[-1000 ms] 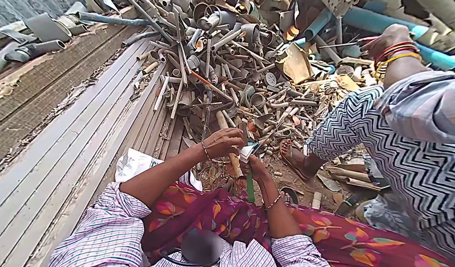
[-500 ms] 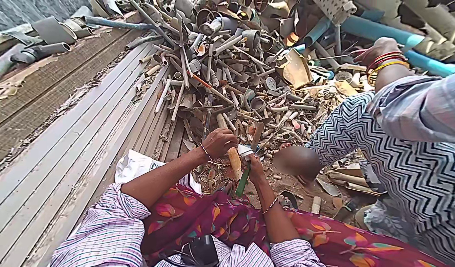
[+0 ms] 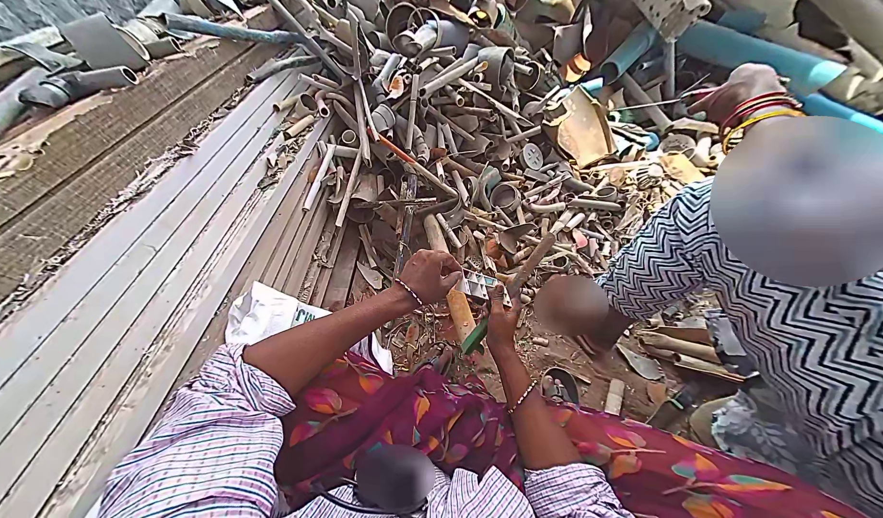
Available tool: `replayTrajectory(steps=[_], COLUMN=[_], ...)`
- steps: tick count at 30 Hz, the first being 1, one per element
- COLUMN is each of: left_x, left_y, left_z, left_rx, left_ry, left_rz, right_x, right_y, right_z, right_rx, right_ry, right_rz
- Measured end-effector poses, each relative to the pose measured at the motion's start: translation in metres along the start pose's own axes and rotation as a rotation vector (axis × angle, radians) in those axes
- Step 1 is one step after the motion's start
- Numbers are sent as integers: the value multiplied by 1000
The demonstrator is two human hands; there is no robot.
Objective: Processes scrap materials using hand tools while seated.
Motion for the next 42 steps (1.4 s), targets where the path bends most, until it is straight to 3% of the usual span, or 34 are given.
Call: replayTrajectory(steps=[2,6,11,16,23,29,35,42], left_x=[0,4,16,15,23,12,12,8], left_y=[4,-2,-5,-7,13,14,11,12], left_z=[1,2,6,5,2,0,-2,-1], left_rx=[4,180,274,125,-45,-60,-121,-146], left_ry=[-2,-97,-45,-30,-79,-158,-165,-141], left_rz=[-24,27,12,-197,-459,-431,-348,-296], right_x=[-3,-5,-3,6,5,-7,-8,-13], right_y=[2,10,5,-4,-9,-7,4,20], right_z=[1,-6,-4,-4,-1,5,0,-5], right_rx=[-100,-235,-104,96,143,143,-34,-311], right_ry=[-16,-69,-15,76,78,-24,-27,-67], right_rz=[-56,-116,28,183,223,268,192,-75])
Point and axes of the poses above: each hand's wrist, its own z-axis towards the middle knuckle, its own x-axis out of the palm, y = z × x, the point moved 10 cm from there along z, towards the middle knuckle, and after that the axes turned 14 degrees about x, right-handed, at the moved point
